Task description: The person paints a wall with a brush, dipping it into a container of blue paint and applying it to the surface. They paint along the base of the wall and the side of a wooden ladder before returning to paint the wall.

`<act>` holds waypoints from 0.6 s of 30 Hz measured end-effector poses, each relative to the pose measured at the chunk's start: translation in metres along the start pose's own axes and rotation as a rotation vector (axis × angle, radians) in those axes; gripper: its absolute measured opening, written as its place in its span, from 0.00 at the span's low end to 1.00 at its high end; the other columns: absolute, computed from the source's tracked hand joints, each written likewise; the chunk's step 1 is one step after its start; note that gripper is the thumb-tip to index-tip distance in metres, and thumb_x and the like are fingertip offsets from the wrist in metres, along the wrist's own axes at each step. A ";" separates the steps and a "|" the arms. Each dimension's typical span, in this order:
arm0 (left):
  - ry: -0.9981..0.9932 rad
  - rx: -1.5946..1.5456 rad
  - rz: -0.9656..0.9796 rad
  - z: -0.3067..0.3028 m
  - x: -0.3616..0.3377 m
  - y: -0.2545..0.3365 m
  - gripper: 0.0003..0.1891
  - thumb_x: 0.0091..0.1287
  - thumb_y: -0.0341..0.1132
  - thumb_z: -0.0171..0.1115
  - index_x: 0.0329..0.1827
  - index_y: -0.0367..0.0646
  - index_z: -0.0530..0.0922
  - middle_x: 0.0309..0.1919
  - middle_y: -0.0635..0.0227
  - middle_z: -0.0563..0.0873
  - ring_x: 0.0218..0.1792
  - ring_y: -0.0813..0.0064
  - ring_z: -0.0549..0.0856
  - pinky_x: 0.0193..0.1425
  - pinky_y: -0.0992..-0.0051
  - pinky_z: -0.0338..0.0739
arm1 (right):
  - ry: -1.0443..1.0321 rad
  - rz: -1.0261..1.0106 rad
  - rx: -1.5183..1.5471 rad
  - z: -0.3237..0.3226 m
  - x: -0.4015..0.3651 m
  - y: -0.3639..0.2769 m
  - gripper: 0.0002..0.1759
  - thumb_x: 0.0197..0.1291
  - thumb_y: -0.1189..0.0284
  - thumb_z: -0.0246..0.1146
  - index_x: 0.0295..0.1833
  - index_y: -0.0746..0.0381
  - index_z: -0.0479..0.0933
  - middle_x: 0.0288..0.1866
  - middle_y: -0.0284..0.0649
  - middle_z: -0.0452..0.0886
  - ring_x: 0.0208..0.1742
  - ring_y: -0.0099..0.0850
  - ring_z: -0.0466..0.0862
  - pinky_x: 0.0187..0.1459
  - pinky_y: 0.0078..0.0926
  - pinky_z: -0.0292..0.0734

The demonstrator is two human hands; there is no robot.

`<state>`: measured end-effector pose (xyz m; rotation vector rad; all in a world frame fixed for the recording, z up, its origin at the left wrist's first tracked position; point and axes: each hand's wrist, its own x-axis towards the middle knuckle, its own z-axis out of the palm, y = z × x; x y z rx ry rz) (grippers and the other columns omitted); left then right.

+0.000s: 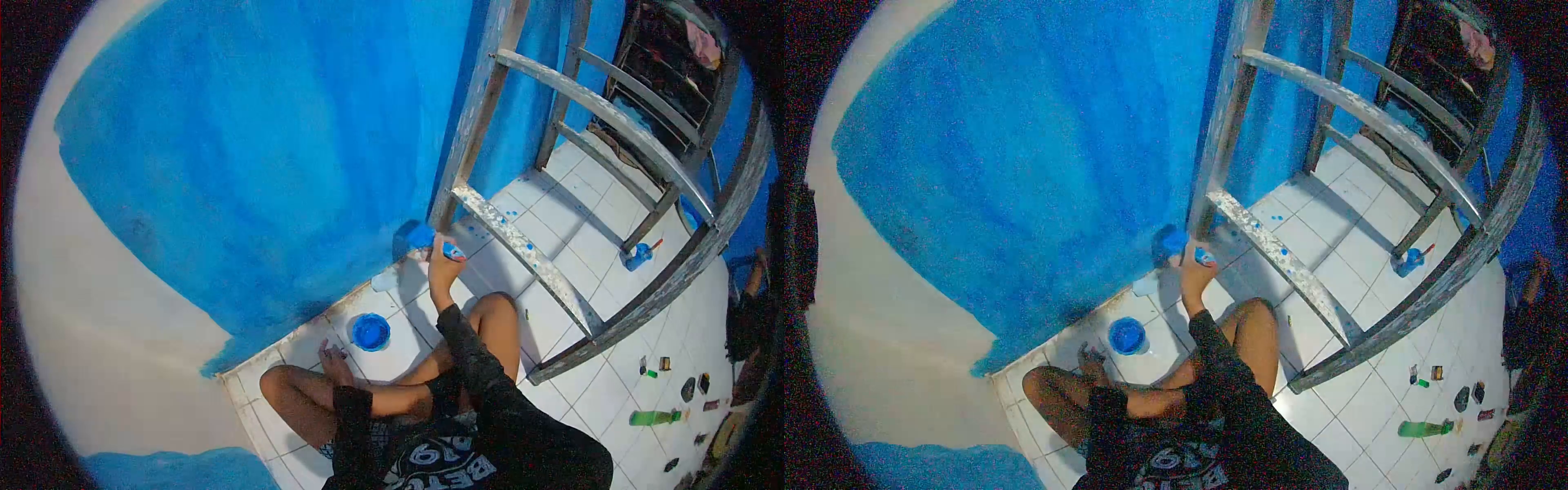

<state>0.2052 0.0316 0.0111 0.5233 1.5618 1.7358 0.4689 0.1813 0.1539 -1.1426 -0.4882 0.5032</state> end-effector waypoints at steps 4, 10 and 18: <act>-0.117 0.233 0.058 -0.014 0.007 -0.014 0.18 0.69 0.26 0.52 0.62 0.40 0.72 0.32 0.72 0.71 0.29 0.79 0.73 0.34 0.75 0.76 | -0.150 0.058 0.231 0.041 0.017 -0.070 0.11 0.68 0.67 0.64 0.43 0.65 0.79 0.25 0.38 0.82 0.21 0.27 0.83 0.24 0.25 0.80; -0.080 0.059 0.028 -0.010 0.008 -0.014 0.18 0.71 0.28 0.52 0.63 0.40 0.71 0.30 0.73 0.71 0.31 0.79 0.75 0.35 0.76 0.77 | -0.245 -0.080 0.354 0.064 0.002 -0.126 0.11 0.69 0.68 0.62 0.46 0.67 0.78 0.27 0.42 0.83 0.22 0.28 0.84 0.24 0.25 0.80; -0.181 0.075 -0.048 -0.017 0.007 -0.004 0.19 0.71 0.31 0.55 0.64 0.40 0.69 0.35 0.71 0.72 0.32 0.77 0.75 0.41 0.74 0.76 | -0.066 0.109 0.118 -0.006 -0.043 0.039 0.08 0.66 0.71 0.65 0.38 0.66 0.82 0.27 0.32 0.81 0.25 0.19 0.79 0.27 0.20 0.74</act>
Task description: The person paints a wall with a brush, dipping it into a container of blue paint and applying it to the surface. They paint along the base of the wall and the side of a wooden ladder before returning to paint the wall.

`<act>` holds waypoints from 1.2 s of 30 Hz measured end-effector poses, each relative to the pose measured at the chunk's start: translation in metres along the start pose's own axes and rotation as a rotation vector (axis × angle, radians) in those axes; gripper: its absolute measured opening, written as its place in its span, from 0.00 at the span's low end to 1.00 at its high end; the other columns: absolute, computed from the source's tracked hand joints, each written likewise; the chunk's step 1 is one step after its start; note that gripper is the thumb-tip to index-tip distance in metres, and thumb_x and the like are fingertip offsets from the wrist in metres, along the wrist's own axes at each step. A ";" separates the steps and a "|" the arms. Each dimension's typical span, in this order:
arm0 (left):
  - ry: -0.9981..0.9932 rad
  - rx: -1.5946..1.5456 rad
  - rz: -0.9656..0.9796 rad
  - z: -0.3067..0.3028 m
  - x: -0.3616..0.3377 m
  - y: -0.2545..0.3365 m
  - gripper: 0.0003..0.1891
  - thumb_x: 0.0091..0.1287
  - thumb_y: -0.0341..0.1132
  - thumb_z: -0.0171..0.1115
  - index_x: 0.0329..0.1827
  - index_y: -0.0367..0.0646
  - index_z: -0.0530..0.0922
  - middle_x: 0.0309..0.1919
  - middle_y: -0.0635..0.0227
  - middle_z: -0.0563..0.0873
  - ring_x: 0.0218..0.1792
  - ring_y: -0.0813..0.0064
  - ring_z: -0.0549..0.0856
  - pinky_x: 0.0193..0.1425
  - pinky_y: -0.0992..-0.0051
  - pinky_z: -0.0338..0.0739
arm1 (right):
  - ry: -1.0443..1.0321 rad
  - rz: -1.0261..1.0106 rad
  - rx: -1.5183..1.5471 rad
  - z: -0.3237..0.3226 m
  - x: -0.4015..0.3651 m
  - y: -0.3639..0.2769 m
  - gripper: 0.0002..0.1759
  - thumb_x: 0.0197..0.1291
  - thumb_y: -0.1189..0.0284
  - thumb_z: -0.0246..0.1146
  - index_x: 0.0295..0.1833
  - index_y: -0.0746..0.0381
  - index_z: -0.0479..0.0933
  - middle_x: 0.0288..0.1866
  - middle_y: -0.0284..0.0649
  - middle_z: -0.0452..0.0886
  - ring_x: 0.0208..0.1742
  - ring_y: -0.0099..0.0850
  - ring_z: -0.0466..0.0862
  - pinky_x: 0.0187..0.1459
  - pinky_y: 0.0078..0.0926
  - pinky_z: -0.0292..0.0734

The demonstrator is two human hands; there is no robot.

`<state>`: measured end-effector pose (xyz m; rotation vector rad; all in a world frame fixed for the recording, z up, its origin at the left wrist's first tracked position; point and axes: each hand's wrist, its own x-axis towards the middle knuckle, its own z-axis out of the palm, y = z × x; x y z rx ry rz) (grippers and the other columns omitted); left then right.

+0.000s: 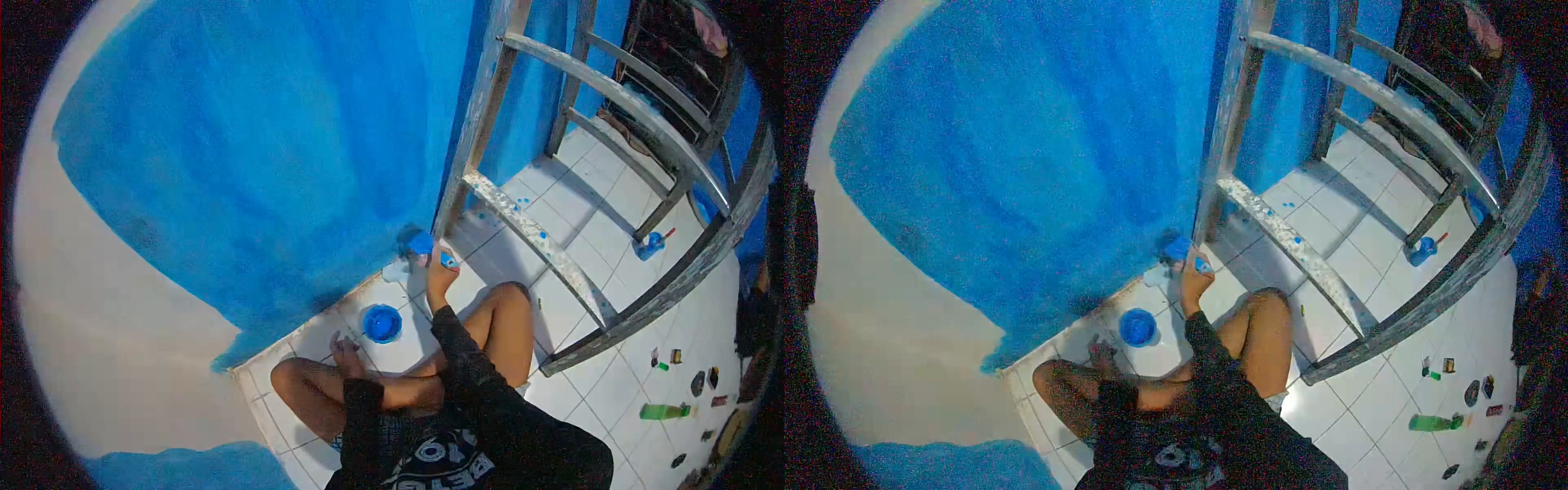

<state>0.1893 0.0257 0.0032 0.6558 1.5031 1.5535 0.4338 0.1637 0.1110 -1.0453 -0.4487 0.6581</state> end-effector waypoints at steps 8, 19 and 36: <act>0.000 -0.010 0.084 -0.003 0.004 -0.018 0.17 0.72 0.31 0.55 0.63 0.42 0.71 0.35 0.70 0.72 0.33 0.79 0.75 0.35 0.77 0.75 | -0.164 -0.012 0.186 0.059 0.002 -0.082 0.11 0.68 0.70 0.64 0.48 0.67 0.82 0.30 0.39 0.84 0.27 0.25 0.84 0.30 0.23 0.80; 0.054 0.137 0.059 0.007 -0.004 -0.001 0.17 0.72 0.31 0.55 0.63 0.42 0.71 0.29 0.72 0.72 0.30 0.79 0.74 0.36 0.76 0.75 | -0.049 0.009 0.046 -0.001 -0.001 0.022 0.12 0.70 0.68 0.63 0.47 0.68 0.81 0.34 0.41 0.83 0.28 0.27 0.84 0.33 0.27 0.83; 0.060 0.027 0.126 0.001 0.007 -0.023 0.19 0.69 0.32 0.56 0.62 0.40 0.72 0.31 0.71 0.72 0.30 0.78 0.75 0.35 0.75 0.75 | -0.226 0.138 0.236 0.031 -0.009 -0.039 0.15 0.72 0.68 0.59 0.56 0.68 0.79 0.36 0.42 0.83 0.31 0.28 0.84 0.33 0.27 0.85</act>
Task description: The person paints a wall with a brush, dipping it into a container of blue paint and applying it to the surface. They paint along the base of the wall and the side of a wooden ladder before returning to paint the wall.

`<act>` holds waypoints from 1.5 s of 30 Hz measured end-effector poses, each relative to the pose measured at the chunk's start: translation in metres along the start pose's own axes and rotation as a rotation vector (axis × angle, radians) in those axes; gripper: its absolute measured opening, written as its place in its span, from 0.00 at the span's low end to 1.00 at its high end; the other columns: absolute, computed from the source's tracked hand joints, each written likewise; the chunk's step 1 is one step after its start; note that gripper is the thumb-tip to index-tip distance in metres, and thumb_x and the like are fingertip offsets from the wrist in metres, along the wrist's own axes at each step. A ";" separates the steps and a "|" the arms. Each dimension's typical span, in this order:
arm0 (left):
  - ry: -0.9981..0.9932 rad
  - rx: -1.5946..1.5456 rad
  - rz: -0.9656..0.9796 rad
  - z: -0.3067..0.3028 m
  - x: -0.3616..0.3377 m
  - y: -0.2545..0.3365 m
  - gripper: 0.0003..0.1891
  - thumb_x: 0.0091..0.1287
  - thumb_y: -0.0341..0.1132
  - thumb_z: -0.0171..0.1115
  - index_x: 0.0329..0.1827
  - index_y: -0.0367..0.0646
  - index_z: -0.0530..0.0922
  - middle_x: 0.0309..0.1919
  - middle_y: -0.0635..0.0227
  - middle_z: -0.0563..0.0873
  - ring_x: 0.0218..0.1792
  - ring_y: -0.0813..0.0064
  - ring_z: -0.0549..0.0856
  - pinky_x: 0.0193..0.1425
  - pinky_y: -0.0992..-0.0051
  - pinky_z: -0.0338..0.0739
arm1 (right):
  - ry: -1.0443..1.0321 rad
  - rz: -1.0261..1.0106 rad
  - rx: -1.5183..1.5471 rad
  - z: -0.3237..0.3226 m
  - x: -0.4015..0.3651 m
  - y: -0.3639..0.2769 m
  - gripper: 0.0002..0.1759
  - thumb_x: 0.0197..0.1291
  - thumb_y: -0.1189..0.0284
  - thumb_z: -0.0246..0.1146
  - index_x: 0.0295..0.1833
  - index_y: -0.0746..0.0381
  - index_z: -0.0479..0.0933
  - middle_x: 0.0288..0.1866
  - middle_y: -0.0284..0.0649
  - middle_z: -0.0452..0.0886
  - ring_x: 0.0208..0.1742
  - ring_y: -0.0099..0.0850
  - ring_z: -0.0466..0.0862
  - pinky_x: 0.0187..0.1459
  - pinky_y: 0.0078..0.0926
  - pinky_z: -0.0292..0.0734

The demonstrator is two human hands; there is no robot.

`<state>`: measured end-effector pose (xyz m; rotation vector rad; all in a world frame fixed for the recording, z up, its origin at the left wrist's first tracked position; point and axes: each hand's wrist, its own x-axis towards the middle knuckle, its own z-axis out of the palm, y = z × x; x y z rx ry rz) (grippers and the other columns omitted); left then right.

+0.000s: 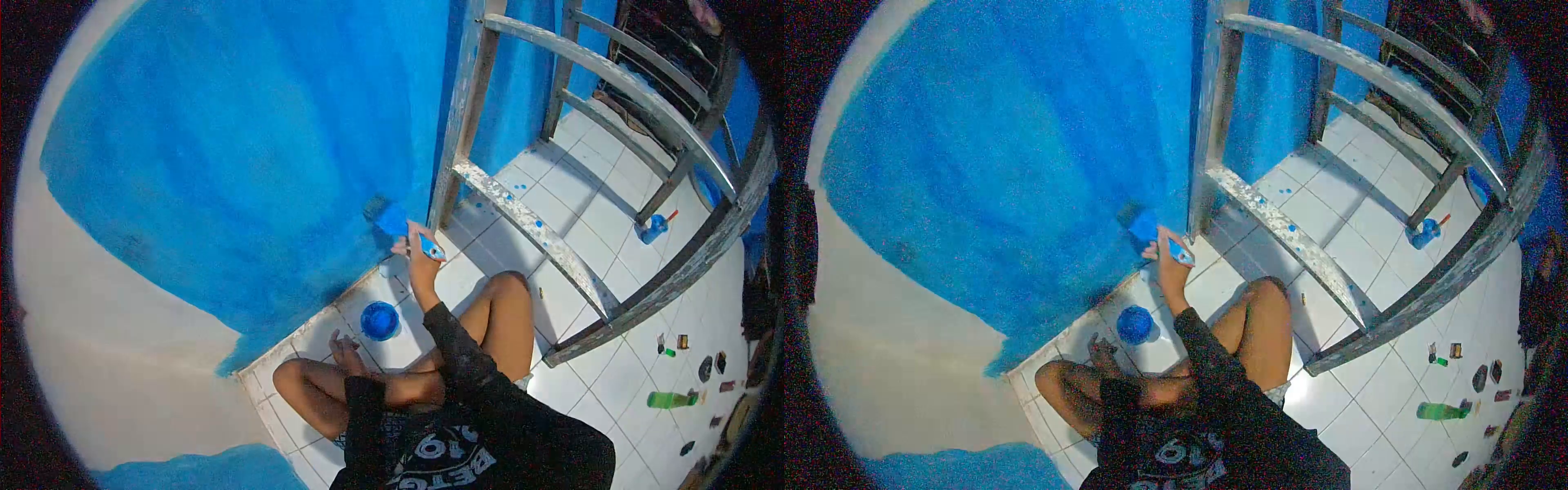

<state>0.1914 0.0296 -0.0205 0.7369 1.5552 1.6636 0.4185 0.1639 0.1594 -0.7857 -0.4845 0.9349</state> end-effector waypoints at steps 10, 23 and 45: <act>-0.178 0.133 0.447 -0.024 0.018 -0.040 0.20 0.69 0.31 0.56 0.64 0.40 0.71 0.31 0.73 0.72 0.31 0.79 0.73 0.36 0.75 0.74 | 0.242 -0.040 -0.272 -0.041 0.018 0.041 0.11 0.66 0.70 0.66 0.45 0.68 0.82 0.28 0.40 0.84 0.23 0.30 0.85 0.26 0.27 0.84; 0.052 0.036 -0.025 -0.003 0.001 -0.003 0.22 0.69 0.33 0.58 0.65 0.40 0.69 0.32 0.70 0.72 0.30 0.78 0.74 0.35 0.74 0.76 | 0.136 -0.013 0.000 -0.022 0.033 0.017 0.18 0.72 0.64 0.59 0.55 0.68 0.76 0.33 0.46 0.83 0.29 0.33 0.86 0.33 0.29 0.85; -0.070 -0.088 0.031 -0.007 0.011 -0.016 0.20 0.71 0.32 0.55 0.65 0.41 0.68 0.29 0.72 0.71 0.30 0.79 0.73 0.35 0.75 0.74 | 0.294 -0.081 -0.035 -0.017 0.071 -0.021 0.16 0.69 0.66 0.62 0.40 0.70 0.79 0.22 0.41 0.81 0.21 0.32 0.84 0.21 0.28 0.78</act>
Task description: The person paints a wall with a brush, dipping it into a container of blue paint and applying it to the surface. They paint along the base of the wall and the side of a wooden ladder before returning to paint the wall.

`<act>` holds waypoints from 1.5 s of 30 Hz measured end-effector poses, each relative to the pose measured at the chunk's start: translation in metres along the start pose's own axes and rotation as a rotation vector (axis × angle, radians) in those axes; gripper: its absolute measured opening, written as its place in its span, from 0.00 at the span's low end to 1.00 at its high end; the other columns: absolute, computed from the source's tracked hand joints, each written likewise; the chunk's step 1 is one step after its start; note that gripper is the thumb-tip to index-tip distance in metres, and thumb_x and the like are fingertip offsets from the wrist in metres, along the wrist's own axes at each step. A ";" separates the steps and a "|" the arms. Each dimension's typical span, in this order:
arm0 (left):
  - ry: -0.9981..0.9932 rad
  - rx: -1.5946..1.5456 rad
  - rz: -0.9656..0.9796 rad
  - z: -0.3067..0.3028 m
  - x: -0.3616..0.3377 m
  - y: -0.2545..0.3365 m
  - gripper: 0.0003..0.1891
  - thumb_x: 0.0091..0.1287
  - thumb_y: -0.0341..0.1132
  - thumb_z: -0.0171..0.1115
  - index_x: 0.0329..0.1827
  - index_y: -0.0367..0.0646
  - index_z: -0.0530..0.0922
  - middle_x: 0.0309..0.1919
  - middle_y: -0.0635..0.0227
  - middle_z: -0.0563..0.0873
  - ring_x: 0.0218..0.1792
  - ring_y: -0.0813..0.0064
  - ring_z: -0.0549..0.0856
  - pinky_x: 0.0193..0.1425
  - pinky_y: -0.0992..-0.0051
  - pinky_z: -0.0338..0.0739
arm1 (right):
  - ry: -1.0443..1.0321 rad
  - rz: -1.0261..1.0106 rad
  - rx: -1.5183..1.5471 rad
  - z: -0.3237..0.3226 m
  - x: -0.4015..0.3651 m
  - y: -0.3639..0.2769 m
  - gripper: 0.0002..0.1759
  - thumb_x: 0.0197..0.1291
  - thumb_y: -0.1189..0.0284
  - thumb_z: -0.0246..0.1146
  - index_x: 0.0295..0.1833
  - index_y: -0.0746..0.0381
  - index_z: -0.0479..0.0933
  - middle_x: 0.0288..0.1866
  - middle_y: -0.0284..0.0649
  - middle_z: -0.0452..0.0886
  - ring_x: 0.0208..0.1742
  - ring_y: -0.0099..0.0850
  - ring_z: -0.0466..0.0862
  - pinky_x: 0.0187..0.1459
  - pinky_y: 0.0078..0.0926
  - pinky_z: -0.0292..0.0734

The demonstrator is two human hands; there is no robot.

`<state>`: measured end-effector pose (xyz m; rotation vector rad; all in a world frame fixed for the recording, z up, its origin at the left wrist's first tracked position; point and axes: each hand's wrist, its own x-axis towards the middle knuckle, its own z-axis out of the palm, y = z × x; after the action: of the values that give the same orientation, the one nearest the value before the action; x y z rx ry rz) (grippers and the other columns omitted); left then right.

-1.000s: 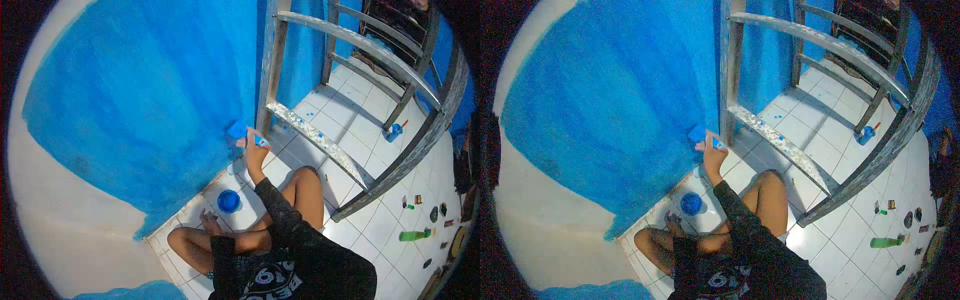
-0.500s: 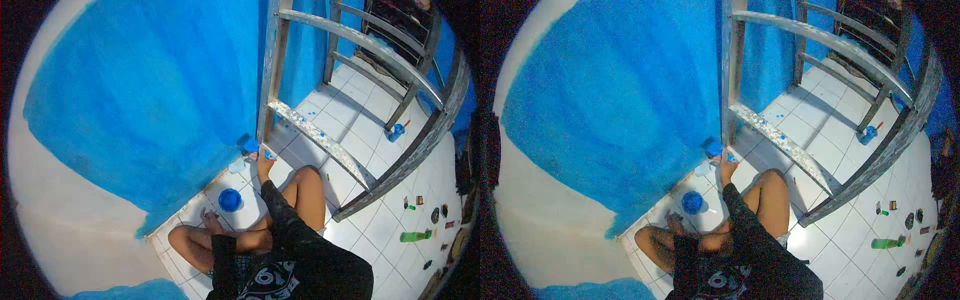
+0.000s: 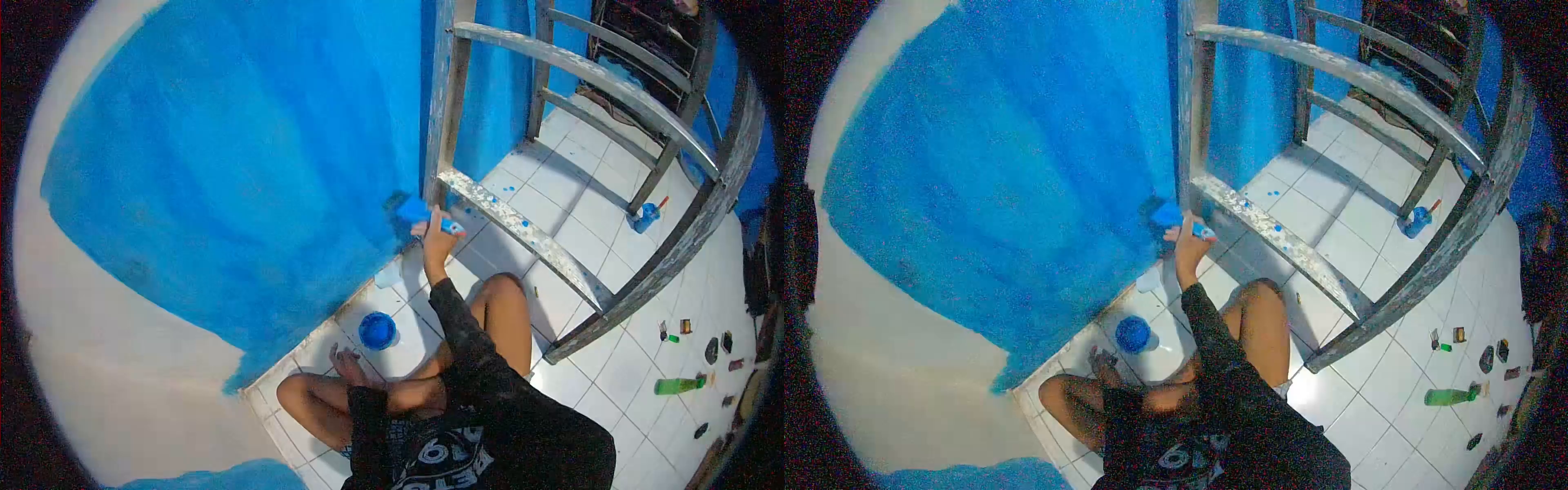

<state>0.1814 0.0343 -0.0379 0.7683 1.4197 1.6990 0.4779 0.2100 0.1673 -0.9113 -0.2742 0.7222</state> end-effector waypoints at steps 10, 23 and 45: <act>-0.002 -0.084 -0.054 0.004 -0.007 0.013 0.20 0.70 0.30 0.53 0.64 0.41 0.69 0.30 0.70 0.73 0.30 0.78 0.74 0.36 0.75 0.77 | 0.103 0.023 0.017 -0.052 0.005 0.076 0.16 0.67 0.68 0.66 0.28 0.65 0.75 0.22 0.33 0.78 0.18 0.24 0.75 0.20 0.31 0.69; 0.066 0.004 -0.078 0.010 -0.011 0.021 0.20 0.65 0.28 0.52 0.62 0.40 0.71 0.31 0.69 0.73 0.31 0.78 0.74 0.36 0.75 0.77 | -0.053 -0.072 -0.022 -0.005 -0.017 0.018 0.16 0.71 0.65 0.60 0.51 0.69 0.79 0.31 0.44 0.85 0.27 0.31 0.86 0.28 0.27 0.82; 0.052 -0.058 -0.099 0.003 -0.009 0.007 0.19 0.67 0.29 0.52 0.62 0.41 0.72 0.32 0.70 0.73 0.32 0.77 0.75 0.39 0.74 0.76 | -0.247 -0.135 -0.108 0.066 -0.055 -0.058 0.11 0.69 0.69 0.62 0.43 0.68 0.79 0.23 0.39 0.80 0.19 0.26 0.82 0.20 0.24 0.78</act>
<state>0.1873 0.0280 -0.0298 0.6158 1.4139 1.6873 0.4301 0.1903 0.2574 -0.8966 -0.5924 0.6997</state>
